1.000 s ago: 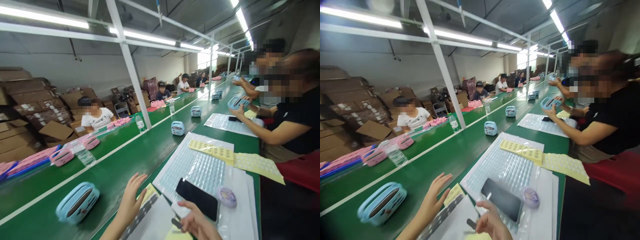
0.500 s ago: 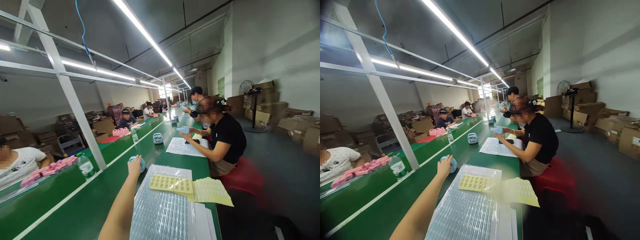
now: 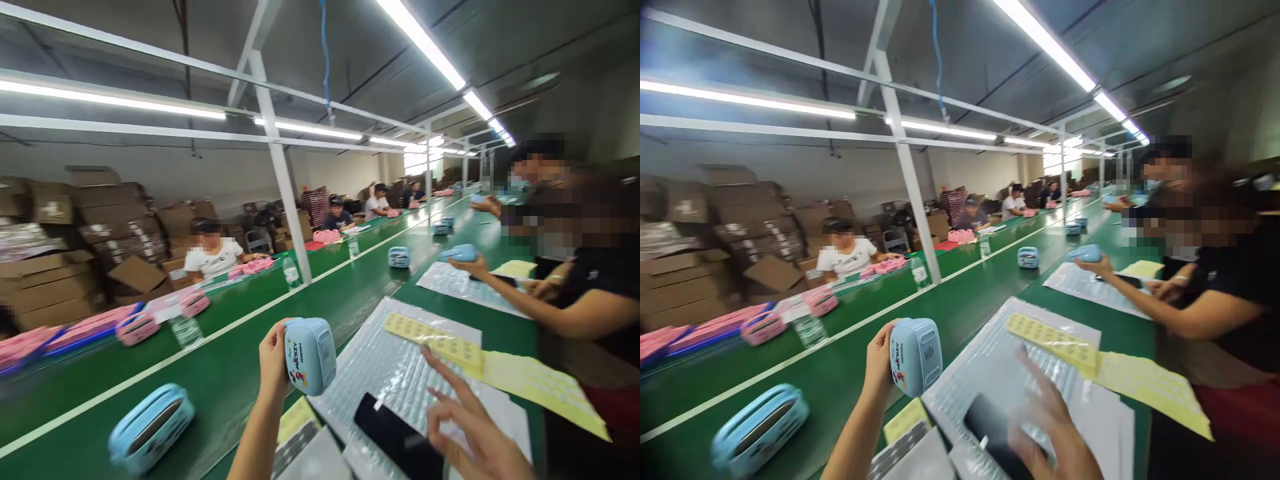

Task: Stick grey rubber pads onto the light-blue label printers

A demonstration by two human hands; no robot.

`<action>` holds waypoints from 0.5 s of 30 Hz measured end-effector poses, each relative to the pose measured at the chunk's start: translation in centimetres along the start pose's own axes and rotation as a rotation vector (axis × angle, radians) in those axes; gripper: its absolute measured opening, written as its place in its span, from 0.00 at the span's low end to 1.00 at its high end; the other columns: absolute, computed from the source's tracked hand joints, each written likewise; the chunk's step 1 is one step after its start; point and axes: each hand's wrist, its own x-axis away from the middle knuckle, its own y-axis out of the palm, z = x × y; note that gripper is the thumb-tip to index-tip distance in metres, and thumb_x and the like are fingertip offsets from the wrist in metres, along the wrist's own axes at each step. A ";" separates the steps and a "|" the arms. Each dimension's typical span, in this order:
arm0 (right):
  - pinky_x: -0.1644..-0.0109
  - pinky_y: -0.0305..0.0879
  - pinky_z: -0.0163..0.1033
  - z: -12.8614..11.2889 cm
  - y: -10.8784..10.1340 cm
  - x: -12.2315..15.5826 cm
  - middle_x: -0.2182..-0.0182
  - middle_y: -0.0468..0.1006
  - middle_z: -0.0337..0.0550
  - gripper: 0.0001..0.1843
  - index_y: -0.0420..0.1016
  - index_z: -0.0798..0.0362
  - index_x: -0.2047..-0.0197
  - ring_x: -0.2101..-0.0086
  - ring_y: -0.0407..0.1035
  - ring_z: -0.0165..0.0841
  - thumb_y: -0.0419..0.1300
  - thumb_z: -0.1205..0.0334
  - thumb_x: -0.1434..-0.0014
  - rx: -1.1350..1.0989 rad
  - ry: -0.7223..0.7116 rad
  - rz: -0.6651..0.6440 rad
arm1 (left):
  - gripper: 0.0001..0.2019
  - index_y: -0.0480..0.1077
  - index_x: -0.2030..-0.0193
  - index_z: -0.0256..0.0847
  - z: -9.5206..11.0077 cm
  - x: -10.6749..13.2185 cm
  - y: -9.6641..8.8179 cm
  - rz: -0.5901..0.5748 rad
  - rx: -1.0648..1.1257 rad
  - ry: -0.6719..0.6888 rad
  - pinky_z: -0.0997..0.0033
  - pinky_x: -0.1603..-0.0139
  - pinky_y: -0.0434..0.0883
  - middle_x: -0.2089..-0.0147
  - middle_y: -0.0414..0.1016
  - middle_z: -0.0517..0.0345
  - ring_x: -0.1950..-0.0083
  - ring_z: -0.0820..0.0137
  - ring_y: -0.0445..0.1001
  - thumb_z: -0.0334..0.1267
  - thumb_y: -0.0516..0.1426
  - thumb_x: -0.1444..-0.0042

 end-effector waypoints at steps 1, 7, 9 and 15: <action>0.30 0.48 0.60 -1.9 1.4 -0.9 0.30 0.54 0.36 0.15 0.72 0.49 0.71 0.34 0.54 0.49 0.59 0.49 0.37 -0.039 -0.016 -0.025 | 0.29 0.76 0.60 0.36 1.2 1.7 -1.7 0.016 0.052 -0.042 0.67 0.64 0.70 0.62 0.77 0.48 0.65 0.64 0.73 0.63 0.59 0.55; 0.33 0.49 0.66 -11.0 9.3 -4.4 0.30 0.51 0.35 0.19 0.72 0.50 0.74 0.33 0.49 0.51 0.63 0.44 0.42 -0.261 -0.048 -0.321 | 0.30 0.78 0.62 0.35 6.3 7.5 -9.1 0.095 0.198 -0.134 0.77 0.73 0.64 0.71 0.73 0.56 0.74 0.75 0.64 0.61 0.68 0.62; 0.33 0.49 0.65 -11.4 11.1 -4.1 0.30 0.51 0.39 0.21 0.72 0.50 0.73 0.33 0.49 0.51 0.63 0.41 0.43 -0.341 0.001 -0.412 | 0.30 0.79 0.61 0.36 7.3 8.2 -10.8 0.108 0.226 -0.088 0.79 0.73 0.63 0.72 0.72 0.57 0.74 0.76 0.64 0.62 0.67 0.60; 0.35 0.50 0.68 -10.3 13.3 -2.3 0.31 0.53 0.33 0.20 0.72 0.49 0.75 0.34 0.48 0.53 0.61 0.41 0.43 -0.373 0.041 -0.398 | 0.29 0.79 0.57 0.40 8.7 9.4 -13.5 0.062 0.189 -0.061 0.80 0.74 0.59 0.74 0.68 0.60 0.75 0.78 0.60 0.62 0.66 0.56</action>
